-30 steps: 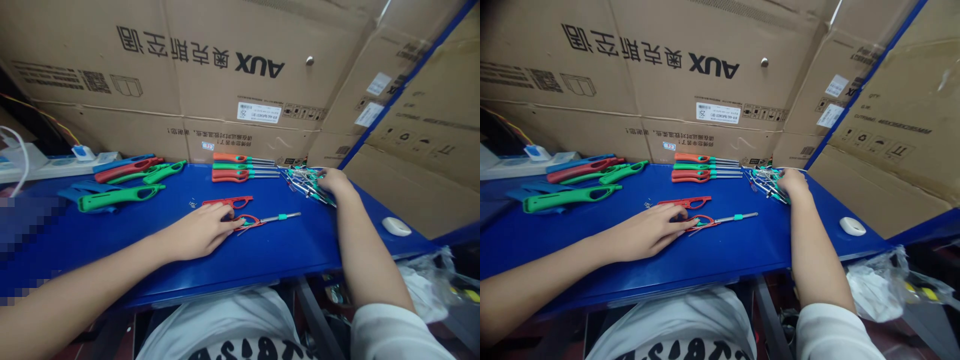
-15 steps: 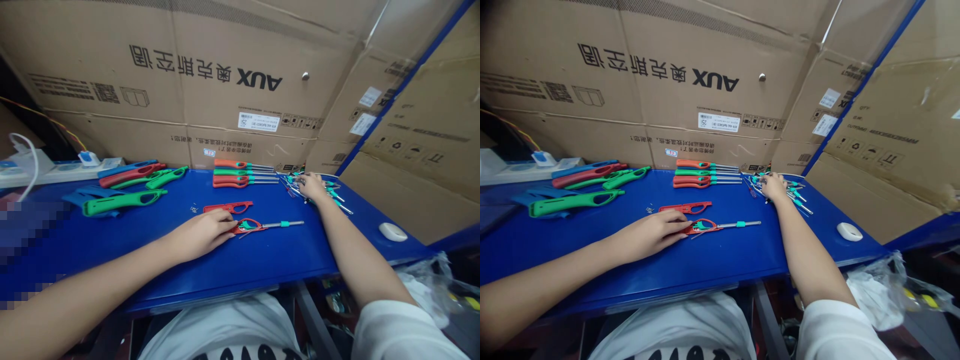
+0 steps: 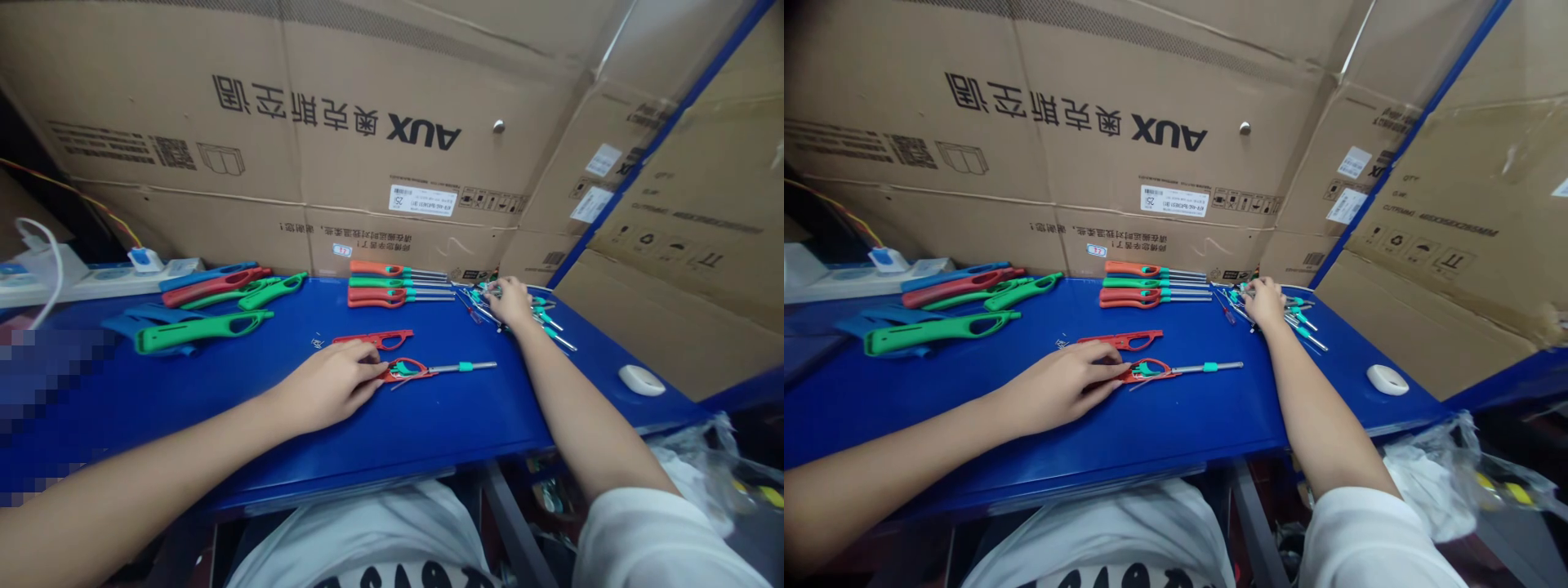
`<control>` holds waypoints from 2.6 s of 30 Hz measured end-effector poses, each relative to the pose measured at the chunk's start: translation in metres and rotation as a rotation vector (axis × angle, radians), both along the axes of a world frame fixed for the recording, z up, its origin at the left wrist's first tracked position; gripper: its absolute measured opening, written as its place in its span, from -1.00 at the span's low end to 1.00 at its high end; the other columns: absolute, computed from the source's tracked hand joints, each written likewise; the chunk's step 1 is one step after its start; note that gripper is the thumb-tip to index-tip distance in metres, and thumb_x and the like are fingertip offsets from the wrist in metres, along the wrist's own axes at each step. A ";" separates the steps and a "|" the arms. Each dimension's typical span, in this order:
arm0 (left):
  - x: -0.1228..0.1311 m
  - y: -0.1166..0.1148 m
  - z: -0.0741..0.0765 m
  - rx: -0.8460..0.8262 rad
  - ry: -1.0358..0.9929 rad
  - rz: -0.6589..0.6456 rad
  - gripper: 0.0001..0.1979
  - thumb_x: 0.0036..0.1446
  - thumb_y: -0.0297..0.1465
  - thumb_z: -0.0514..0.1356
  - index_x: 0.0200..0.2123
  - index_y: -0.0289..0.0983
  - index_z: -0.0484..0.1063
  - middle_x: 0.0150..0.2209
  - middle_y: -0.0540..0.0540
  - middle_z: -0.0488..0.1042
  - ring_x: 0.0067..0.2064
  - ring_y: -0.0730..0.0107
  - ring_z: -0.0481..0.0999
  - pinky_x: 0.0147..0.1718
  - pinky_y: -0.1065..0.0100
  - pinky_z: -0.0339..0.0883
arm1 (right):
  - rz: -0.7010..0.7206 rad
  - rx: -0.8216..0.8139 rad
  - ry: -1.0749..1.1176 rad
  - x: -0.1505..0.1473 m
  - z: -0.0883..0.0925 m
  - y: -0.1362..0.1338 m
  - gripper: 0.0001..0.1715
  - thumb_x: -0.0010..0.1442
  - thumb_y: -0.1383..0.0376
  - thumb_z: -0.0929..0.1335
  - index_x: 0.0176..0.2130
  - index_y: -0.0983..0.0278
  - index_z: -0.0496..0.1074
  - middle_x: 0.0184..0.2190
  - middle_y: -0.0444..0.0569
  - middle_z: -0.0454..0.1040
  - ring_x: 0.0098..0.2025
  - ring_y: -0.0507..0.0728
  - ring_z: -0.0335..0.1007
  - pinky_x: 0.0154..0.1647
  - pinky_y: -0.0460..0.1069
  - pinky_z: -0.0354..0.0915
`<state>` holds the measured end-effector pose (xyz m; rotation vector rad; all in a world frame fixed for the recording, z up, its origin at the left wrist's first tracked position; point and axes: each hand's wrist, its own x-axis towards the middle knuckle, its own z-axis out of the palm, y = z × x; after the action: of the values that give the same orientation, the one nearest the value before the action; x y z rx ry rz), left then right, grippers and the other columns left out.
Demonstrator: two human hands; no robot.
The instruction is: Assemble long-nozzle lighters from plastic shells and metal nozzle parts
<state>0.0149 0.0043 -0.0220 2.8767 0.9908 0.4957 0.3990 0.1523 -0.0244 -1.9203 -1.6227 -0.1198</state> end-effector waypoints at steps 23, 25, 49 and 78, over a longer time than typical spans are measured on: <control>0.021 0.005 -0.006 -0.850 -1.111 0.224 -0.53 0.06 -0.21 0.39 -0.03 -0.38 0.51 -0.26 -0.09 0.59 -0.24 0.35 0.58 -0.12 0.30 0.49 | 1.151 -0.313 0.353 -0.148 0.026 -0.115 -0.63 0.21 0.23 0.44 -0.02 0.31 0.40 -0.36 -0.14 0.44 -0.47 -0.04 0.27 -0.44 -0.12 0.24; 0.020 0.005 -0.002 -0.927 -1.152 0.279 -0.56 0.02 -0.21 0.41 -0.12 -0.38 0.51 -0.36 -0.03 0.54 -0.36 0.44 0.52 -0.26 0.38 0.46 | 1.258 -0.365 0.118 -0.143 0.031 -0.119 -0.69 0.21 0.28 0.44 -0.05 0.30 0.43 -0.31 -0.11 0.45 -0.43 -0.03 0.28 -0.38 -0.10 0.27; 0.012 0.004 -0.007 -0.883 -0.759 0.167 -0.57 0.30 -0.09 0.13 -0.04 -0.34 0.45 -0.44 0.01 0.41 -0.39 0.42 0.40 -0.33 0.37 0.34 | 1.178 -0.577 0.514 -0.131 0.006 -0.107 -0.71 0.26 0.11 0.43 -0.22 0.31 0.44 -0.43 -0.11 0.47 -0.52 -0.03 0.36 -0.57 -0.13 0.32; 0.009 0.008 -0.001 -0.889 -0.728 0.122 -0.59 0.23 -0.13 0.27 -0.04 -0.34 0.50 -0.17 -0.19 0.62 -0.18 0.26 0.58 -0.13 0.25 0.46 | 1.136 -0.713 0.834 -0.128 0.006 -0.094 -0.62 0.11 0.09 0.53 -0.29 0.38 0.56 -0.62 -0.19 0.42 -0.70 -0.10 0.18 -0.77 -0.16 0.05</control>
<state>0.0235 0.0118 -0.0233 1.6682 0.9130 0.7741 0.2714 0.0578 -0.0182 -0.8592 -1.9248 1.6284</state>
